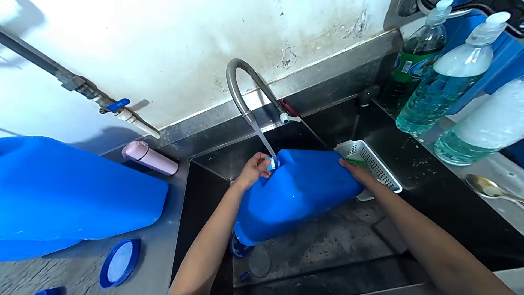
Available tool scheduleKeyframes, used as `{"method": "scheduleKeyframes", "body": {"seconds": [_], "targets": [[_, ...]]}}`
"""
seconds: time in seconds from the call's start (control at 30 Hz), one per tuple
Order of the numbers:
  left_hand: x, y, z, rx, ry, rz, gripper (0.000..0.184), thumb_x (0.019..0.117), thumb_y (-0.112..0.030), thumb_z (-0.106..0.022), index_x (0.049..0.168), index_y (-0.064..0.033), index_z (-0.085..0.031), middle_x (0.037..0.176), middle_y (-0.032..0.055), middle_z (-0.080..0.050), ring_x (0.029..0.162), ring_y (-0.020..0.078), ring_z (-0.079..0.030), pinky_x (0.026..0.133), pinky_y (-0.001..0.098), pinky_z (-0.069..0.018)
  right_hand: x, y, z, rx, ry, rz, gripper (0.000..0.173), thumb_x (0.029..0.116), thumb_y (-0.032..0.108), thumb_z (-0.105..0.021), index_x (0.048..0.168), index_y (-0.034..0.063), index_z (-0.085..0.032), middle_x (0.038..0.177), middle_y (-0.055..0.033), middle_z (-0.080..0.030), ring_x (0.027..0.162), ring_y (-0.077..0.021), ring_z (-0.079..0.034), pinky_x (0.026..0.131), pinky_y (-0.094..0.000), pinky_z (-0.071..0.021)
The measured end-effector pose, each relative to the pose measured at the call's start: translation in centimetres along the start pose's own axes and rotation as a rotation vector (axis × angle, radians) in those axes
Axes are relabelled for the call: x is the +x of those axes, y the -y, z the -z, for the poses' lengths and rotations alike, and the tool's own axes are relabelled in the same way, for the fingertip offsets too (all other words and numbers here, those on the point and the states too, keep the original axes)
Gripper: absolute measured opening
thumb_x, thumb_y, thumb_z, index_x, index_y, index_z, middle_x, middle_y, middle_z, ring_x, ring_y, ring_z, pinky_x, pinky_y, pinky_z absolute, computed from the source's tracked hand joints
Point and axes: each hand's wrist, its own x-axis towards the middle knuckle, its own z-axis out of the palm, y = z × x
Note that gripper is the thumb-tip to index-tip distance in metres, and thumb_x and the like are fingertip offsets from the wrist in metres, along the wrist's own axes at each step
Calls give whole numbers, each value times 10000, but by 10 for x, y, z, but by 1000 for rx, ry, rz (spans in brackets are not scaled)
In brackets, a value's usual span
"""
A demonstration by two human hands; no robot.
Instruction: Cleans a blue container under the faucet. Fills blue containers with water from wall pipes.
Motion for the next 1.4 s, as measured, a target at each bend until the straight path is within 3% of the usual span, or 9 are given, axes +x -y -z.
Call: {"method": "scheduleKeyframes", "body": {"seconds": [0.07,0.2,0.33,0.57,0.7,0.9,1.1,1.27,1.4], "targets": [[0,0,2,58,22,-33,384,989,14,-538,1349,105,-436,1122,166,-598,935,144,-629,835,293,-546,-2,2,0,-7,-2,-4,759,1015,620,-491,1270,-81,-631,1300,-305,-615,1262,-405,-570,1079,-595,-398],[0,-3,3,-40,77,182,343,1134,-235,-276,1011,-51,-538,682,-39,-594,586,33,-586,603,190,-512,-3,3,1,-29,20,-14,768,1015,625,-487,1279,-83,-622,1306,-306,-611,1262,-402,-572,1082,-586,-403],[-2,-5,12,104,75,-47,413,985,-27,-543,1358,108,-426,1158,160,-569,942,130,-611,839,281,-538,-5,4,0,-19,13,-8,764,1013,624,-493,1263,-84,-632,1293,-307,-618,1252,-408,-578,1072,-589,-410],[-1,-18,-4,-155,65,505,490,1123,-437,-235,898,-100,-511,589,-27,-528,473,63,-516,486,191,-454,-2,-1,0,-73,38,-26,774,1025,617,-468,1318,-87,-596,1368,-322,-570,1321,-424,-527,1112,-594,-374],[-9,-17,-23,-126,-15,210,252,1081,-53,-434,1313,41,-403,963,56,-513,744,49,-540,692,205,-479,1,-11,-11,4,99,-53,775,1046,587,-446,1353,-116,-552,1382,-337,-551,1324,-423,-522,1119,-579,-372],[9,18,-64,513,84,-383,375,1037,-136,-517,1266,156,-564,1163,320,-648,1107,403,-651,1014,480,-499,11,12,-47,-11,261,61,609,1139,396,-252,1489,-65,-441,1523,-294,-452,1428,-370,-448,1184,-531,-329],[39,63,-103,392,-366,-35,347,1013,-47,-554,1315,122,-567,1280,317,-626,1234,412,-608,1094,509,-449,-39,102,-104,-372,474,657,498,1119,305,-354,1478,-15,-483,1435,-273,-546,1355,-379,-512,1154,-532,-374],[-123,182,-15,338,-676,429,466,1039,-152,-549,1386,155,-498,1430,339,-521,1385,425,-484,1178,533,-355,-73,87,-145,-886,354,588,624,1097,482,-370,1426,-30,-508,1306,-266,-634,1265,-409,-594,1069,-559,-432],[-193,181,-18,-590,-770,549,293,1101,-162,-339,1271,22,-491,1000,105,-651,856,150,-675,764,353,-584,-62,100,-138,-797,340,458,608,1090,510,-377,1379,17,-584,1329,-240,-635,1298,-396,-575,1087,-580,-417]]}}
